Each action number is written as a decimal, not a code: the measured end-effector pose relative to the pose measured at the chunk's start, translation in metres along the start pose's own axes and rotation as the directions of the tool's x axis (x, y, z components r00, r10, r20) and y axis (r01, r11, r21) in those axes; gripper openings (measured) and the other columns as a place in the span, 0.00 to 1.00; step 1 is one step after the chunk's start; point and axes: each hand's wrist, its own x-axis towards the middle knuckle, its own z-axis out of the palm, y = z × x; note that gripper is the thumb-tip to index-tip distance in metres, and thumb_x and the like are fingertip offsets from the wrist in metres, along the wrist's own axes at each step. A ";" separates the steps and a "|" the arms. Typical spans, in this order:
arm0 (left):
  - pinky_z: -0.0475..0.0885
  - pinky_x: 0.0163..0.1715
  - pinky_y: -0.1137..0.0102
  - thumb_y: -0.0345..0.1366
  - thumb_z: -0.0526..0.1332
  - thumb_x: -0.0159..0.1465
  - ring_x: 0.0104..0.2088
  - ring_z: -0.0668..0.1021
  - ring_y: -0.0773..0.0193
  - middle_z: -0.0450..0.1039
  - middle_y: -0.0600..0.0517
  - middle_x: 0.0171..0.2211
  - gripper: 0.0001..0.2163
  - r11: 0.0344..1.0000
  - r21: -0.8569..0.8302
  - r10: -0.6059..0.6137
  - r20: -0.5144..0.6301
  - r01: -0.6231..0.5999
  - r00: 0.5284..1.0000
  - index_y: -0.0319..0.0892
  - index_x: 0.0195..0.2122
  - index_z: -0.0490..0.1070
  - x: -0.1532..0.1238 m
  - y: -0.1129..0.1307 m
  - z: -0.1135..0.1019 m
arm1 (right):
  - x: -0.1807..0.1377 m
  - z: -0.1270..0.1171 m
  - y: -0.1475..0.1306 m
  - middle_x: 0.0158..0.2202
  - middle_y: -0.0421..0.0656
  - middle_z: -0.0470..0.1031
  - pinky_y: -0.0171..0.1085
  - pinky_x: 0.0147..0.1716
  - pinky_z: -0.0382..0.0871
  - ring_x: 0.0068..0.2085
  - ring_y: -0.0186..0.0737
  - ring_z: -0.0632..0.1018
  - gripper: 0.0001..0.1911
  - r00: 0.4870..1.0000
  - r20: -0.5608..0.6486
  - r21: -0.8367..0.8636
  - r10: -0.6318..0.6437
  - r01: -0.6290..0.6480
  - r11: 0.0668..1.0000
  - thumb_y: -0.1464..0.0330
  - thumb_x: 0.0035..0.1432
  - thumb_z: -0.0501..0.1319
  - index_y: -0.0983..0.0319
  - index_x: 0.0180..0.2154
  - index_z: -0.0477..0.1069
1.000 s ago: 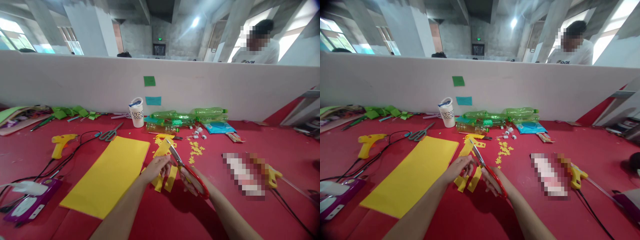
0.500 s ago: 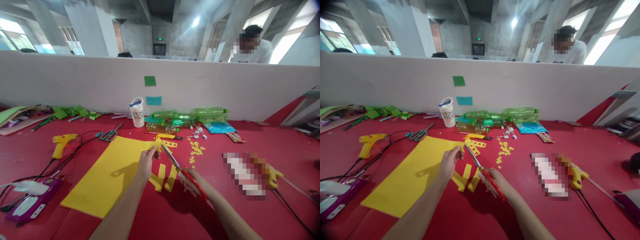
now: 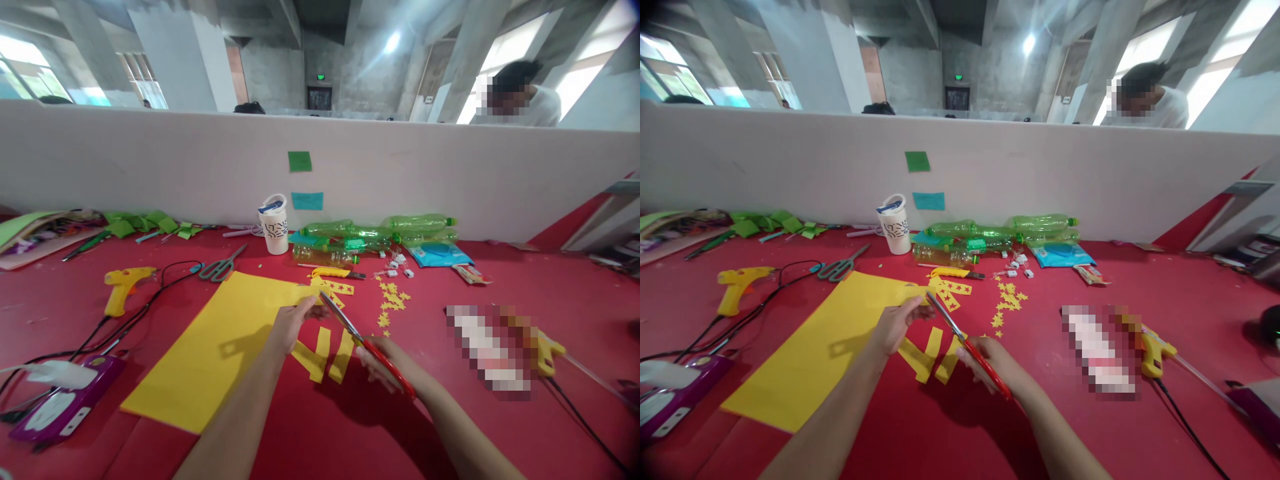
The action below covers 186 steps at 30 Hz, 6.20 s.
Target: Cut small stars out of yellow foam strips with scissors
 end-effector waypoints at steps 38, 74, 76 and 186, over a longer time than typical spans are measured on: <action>0.62 0.17 0.77 0.35 0.59 0.54 0.17 0.67 0.75 0.64 0.58 0.21 0.06 0.989 -0.020 0.144 -0.002 -0.144 0.990 0.40 0.31 0.65 0.004 0.008 -0.004 | -0.003 -0.002 0.000 0.16 0.34 0.61 0.26 0.10 0.55 0.13 0.26 0.63 0.19 0.998 0.015 -0.051 0.055 -0.054 0.997 0.52 0.53 0.52 0.63 0.26 0.61; 0.58 0.14 0.79 0.37 0.60 0.53 0.15 0.64 0.75 0.65 0.57 0.18 0.07 0.998 -0.019 0.065 0.030 -0.064 0.997 0.40 0.28 0.64 0.000 0.010 0.002 | -0.003 0.001 -0.004 0.15 0.33 0.60 0.26 0.10 0.52 0.12 0.25 0.59 0.22 0.998 -0.003 -0.016 0.067 -0.067 0.998 0.49 0.52 0.51 0.63 0.26 0.60; 0.57 0.14 0.79 0.37 0.60 0.53 0.14 0.64 0.76 0.65 0.57 0.17 0.07 0.998 -0.020 0.064 0.027 -0.063 0.998 0.39 0.28 0.63 0.000 0.010 0.001 | -0.003 0.001 -0.003 0.15 0.33 0.60 0.26 0.10 0.53 0.12 0.24 0.59 0.22 0.998 0.007 -0.012 0.063 -0.063 0.998 0.49 0.52 0.51 0.63 0.26 0.60; 0.66 0.23 0.74 0.36 0.59 0.54 0.21 0.71 0.71 0.69 0.55 0.21 0.05 0.986 -0.110 0.118 -0.043 -0.122 0.992 0.39 0.28 0.66 0.001 0.001 0.006 | 0.005 0.007 0.003 0.09 0.30 0.55 0.29 0.13 0.60 0.08 0.25 0.59 0.19 1.000 -0.017 0.085 -0.018 0.019 0.996 0.54 0.55 0.52 0.62 0.22 0.58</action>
